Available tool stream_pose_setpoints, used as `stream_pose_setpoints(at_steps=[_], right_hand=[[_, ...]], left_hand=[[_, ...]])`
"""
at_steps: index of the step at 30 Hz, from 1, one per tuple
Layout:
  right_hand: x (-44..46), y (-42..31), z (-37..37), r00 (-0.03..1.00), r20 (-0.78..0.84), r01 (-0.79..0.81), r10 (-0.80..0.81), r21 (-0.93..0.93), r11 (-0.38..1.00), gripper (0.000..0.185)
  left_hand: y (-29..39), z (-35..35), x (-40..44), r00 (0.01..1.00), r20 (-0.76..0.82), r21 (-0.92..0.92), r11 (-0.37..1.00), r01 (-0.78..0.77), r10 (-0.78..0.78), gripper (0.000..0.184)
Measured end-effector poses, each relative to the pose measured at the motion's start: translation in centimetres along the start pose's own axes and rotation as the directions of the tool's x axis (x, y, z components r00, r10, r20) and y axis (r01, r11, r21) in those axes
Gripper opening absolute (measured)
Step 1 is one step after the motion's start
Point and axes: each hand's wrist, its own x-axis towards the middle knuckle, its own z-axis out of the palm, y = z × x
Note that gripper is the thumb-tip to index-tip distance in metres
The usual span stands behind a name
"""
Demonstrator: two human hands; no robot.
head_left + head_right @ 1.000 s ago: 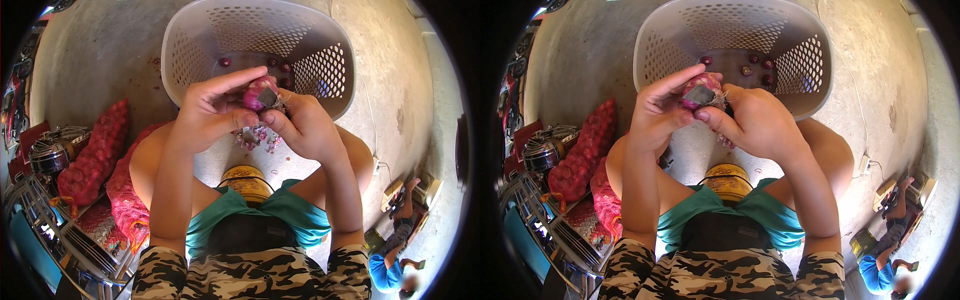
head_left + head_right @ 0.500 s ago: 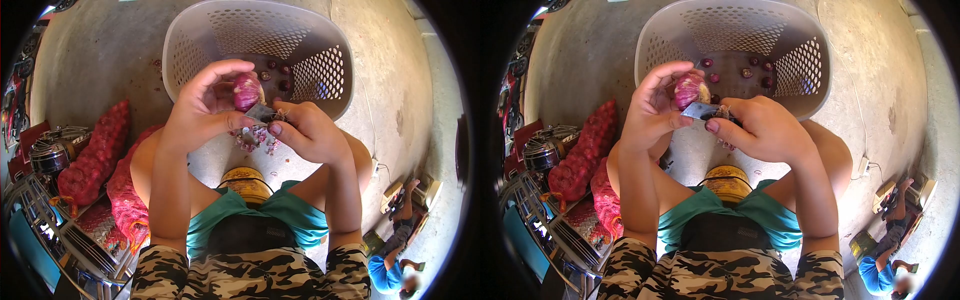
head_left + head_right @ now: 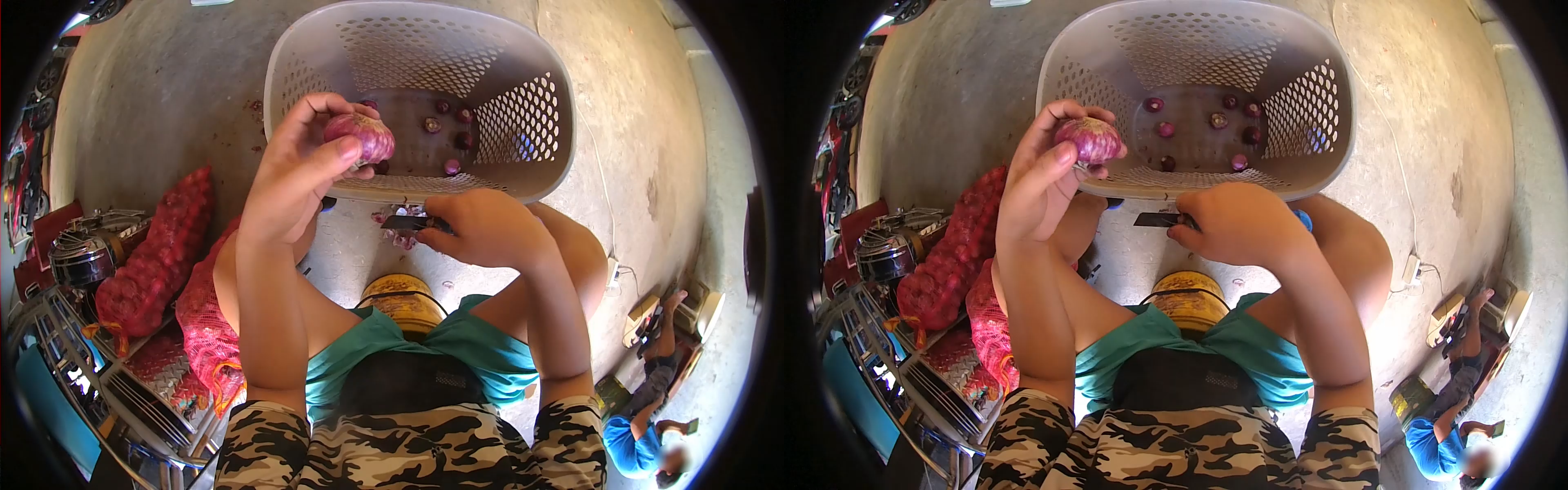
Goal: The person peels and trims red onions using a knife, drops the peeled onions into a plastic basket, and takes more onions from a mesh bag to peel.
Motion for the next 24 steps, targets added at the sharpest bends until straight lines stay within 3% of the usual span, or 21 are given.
stream_pose_setpoints(at_steps=[5,11,15,17,18,21,22,24], right_hand=[[0.8,0.8,2.2,0.990,-0.117,-0.107,0.081,-0.235,0.966,0.027],[0.6,1.4,2.6,0.977,-0.214,-0.070,0.018,-0.240,0.968,0.025],[-0.2,0.7,0.3,0.988,-0.135,-0.078,0.068,-0.068,0.995,0.027],[-0.8,1.1,-1.6,0.987,-0.142,-0.078,0.079,0.013,0.997,0.030],[-1.1,1.1,-2.2,0.971,-0.233,-0.055,0.058,0.020,0.998,0.033],[-1.2,1.2,-2.7,0.892,-0.452,0.115,-0.007,0.212,0.971,0.035],[-0.6,1.6,-2.0,0.846,-0.533,0.244,-0.031,0.334,0.910,0.039],[-0.2,1.4,-1.8,0.857,-0.515,0.206,-0.009,0.328,0.922,0.041]], left_hand=[[-0.9,1.0,0.3,0.987,0.006,-0.091,0.983,0.158,-0.158,0.041],[-1.5,2.1,0.5,0.978,0.045,-0.201,0.958,0.206,-0.201,0.042],[-1.8,1.8,0.6,0.985,0.025,-0.297,0.939,0.173,-0.173,0.041],[-1.6,1.8,0.7,0.976,-0.062,-0.380,0.909,0.169,-0.207,0.042],[-1.5,1.7,0.7,0.968,-0.102,-0.421,0.892,0.165,-0.228,0.043],[-1.9,1.3,0.6,0.976,-0.007,-0.467,0.864,0.190,-0.218,0.041],[-2.1,1.4,0.6,0.976,0.015,-0.462,0.865,0.197,-0.215,0.041],[-2.7,2.2,0.6,0.976,0.058,-0.451,0.866,0.214,-0.211,0.041]])
